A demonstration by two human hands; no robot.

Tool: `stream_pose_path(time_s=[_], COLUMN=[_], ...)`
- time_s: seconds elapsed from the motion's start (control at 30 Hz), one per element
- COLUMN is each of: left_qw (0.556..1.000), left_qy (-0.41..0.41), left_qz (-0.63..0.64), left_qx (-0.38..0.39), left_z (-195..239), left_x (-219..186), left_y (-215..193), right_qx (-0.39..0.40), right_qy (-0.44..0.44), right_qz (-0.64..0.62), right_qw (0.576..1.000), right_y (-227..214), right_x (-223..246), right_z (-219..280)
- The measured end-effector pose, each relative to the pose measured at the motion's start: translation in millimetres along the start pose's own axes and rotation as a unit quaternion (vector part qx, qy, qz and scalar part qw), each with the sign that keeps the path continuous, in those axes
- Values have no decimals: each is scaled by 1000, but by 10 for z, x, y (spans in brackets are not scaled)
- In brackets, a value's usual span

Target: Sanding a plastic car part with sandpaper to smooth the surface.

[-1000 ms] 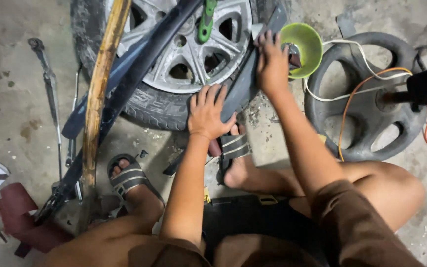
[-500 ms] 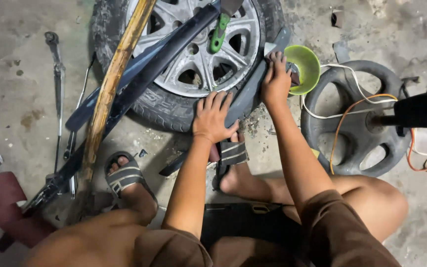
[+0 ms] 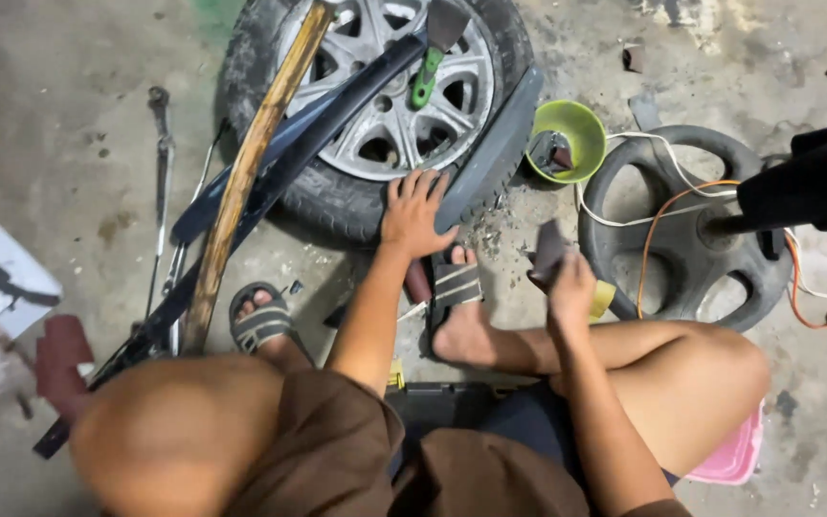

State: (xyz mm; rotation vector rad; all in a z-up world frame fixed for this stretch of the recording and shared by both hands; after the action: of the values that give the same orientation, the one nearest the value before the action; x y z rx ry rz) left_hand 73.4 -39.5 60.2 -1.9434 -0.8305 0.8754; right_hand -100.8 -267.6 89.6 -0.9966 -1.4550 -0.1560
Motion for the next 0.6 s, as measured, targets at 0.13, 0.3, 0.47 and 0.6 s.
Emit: stream_pose_path(time_s=[0.13,0.3,0.47,0.6], left_qw=[998,996,984,906], left_qy=[6,-46,-169,-348], left_qz=[-14,-75,-51,-35], left_qx=[60,-30,21,238], left_z=[172,753,1501,2110], left_x=[22,202,541,1138], left_y=[40,18,186,784], right_qx=[-43,-9,61,77], right_qy=[263,291,286,293], right_qz=[-303,-326,-350,-378], right_qw=[915,900,890,875], right_y=[0,54,324,376], right_x=[-959,-503,-761,-552], right_z=[90,131,59,90])
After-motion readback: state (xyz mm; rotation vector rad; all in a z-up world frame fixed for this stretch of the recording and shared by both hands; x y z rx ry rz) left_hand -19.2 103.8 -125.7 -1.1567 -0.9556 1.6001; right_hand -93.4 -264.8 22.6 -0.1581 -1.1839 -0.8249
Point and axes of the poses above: each hand's wrist, its own z-axis away from the middle knuckle, its own y-axis out of the palm, x = y × z, the point moved 10 cm from there along -z, towards the middle knuckle, and after that the axes turned 7 degrees about -y, right-handed, at the moved point
